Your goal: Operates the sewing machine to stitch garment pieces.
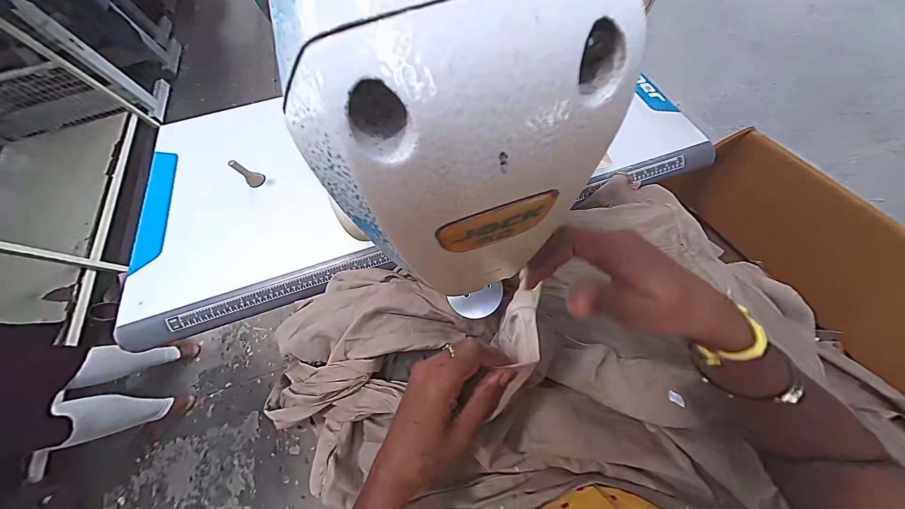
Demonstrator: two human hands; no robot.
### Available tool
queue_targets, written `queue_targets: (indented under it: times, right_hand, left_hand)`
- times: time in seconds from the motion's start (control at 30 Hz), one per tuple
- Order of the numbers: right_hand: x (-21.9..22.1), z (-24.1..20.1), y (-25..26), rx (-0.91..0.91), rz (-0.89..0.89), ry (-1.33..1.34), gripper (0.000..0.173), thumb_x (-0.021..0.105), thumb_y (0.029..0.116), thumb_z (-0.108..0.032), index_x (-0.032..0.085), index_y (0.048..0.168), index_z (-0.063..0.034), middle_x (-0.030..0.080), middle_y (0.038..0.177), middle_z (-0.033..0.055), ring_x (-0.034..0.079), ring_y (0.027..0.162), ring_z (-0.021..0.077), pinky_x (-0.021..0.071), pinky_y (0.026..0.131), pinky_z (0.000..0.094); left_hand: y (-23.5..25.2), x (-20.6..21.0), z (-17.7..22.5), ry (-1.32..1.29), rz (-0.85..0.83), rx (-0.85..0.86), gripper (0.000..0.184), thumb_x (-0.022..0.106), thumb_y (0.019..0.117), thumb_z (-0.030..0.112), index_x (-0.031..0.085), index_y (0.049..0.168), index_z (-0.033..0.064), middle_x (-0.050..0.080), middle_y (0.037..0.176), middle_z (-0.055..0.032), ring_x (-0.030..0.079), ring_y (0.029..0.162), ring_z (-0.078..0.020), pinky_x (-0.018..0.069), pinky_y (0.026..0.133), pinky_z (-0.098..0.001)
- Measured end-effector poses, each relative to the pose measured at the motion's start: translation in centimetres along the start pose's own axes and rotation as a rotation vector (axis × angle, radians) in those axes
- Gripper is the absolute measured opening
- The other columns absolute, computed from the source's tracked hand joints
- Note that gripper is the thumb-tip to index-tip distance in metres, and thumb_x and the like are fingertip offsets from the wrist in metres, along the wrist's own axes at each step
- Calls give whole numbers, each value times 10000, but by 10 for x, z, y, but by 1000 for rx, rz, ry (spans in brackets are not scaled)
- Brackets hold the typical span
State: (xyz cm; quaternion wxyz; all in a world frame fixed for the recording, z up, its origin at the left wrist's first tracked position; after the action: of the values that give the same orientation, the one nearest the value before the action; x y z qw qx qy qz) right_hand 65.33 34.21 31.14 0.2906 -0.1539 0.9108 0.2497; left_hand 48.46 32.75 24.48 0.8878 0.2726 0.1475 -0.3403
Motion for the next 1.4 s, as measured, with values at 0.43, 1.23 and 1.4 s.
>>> queue_targets:
  times: [0.43, 1.23, 1.4]
  right_hand:
    - [48, 81, 18, 446, 145, 208, 136, 654, 977, -165, 568, 1042, -82, 531, 722, -61, 517, 641, -11, 448, 619, 184]
    - [-32, 149, 11, 332, 345, -795, 210, 645, 997, -159, 742, 1108, -10, 666, 1065, 200, 646, 1030, 394, 549, 828, 508]
    - [-25, 159, 22, 292, 315, -861, 160, 651, 983, -120, 733, 1032, 9, 651, 1030, 205, 639, 985, 398, 554, 784, 478]
  left_hand:
    - [25, -42, -86, -475, 462, -499, 279, 509, 978, -25, 383, 1222, 24, 604, 871, 29, 644, 806, -21, 556, 776, -195]
    - [21, -40, -94, -471, 500, -489, 236, 530, 979, -21, 431, 1189, 19, 613, 888, 4, 655, 821, -52, 574, 775, -214]
    - [19, -38, -95, -446, 507, -460, 224, 539, 971, -18, 438, 1168, 17, 607, 895, 8, 642, 812, -38, 562, 763, -197]
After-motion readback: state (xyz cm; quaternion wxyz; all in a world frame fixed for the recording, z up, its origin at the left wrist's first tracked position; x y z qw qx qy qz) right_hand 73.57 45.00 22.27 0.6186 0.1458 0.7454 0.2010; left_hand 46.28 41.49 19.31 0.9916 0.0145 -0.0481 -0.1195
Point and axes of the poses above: each hand's wrist, its own y-axis towards the middle knuckle, its own x-axis out of the palm, z = x × y, the point moved 9 cm from there along y, towards the middle knuckle
